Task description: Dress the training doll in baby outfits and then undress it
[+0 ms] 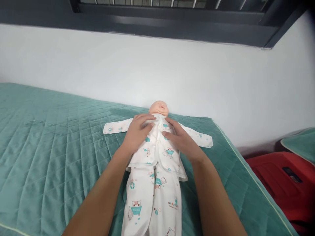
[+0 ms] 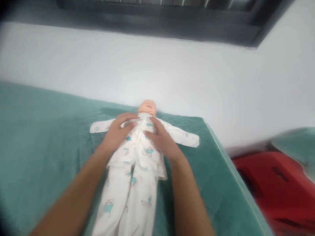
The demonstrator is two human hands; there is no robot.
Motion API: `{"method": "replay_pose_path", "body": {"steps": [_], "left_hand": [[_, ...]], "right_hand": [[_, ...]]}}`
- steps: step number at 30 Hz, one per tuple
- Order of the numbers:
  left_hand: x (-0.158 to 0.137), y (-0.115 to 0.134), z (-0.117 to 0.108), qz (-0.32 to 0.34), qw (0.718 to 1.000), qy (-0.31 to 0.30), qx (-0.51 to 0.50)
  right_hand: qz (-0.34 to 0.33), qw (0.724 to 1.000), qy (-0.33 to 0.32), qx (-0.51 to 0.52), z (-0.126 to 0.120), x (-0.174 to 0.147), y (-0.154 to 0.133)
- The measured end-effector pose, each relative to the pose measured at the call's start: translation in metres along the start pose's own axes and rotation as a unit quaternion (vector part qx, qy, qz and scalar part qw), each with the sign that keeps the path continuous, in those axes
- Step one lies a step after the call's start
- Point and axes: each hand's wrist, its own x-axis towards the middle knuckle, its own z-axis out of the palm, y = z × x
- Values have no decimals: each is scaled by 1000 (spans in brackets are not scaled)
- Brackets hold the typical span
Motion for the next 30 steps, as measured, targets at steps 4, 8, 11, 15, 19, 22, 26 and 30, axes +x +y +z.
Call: {"method": "replay_pose_path", "body": {"steps": [4,8,11,15,19,22,26,30], "left_hand": [[-2,13,-12,-112,992,-21,-55],[-3,22,-22,-123,979,-158,-47],[-2,24,-26,-114,971,-206,-31],[-2,23,-26,-98,967,-235,-14],[-4,24,-26,-82,967,-242,-10],[-3,21,-25,-70,966,-248,-6],[3,-11,-16,-21,996,-48,69],[7,-59,-9,17,966,16,258]], "right_hand": [[14,997,-61,-54,-11,-15,-9],[-1,994,-84,-73,-7,-22,-7],[-12,994,-84,-76,-3,-20,-3],[-11,993,-85,-76,-2,-19,-2],[-29,992,-78,-92,-2,-20,-4],[-44,992,-81,-92,-2,-20,-1],[-60,997,3,-48,1,-8,21],[-43,982,103,-150,3,7,54]]}}
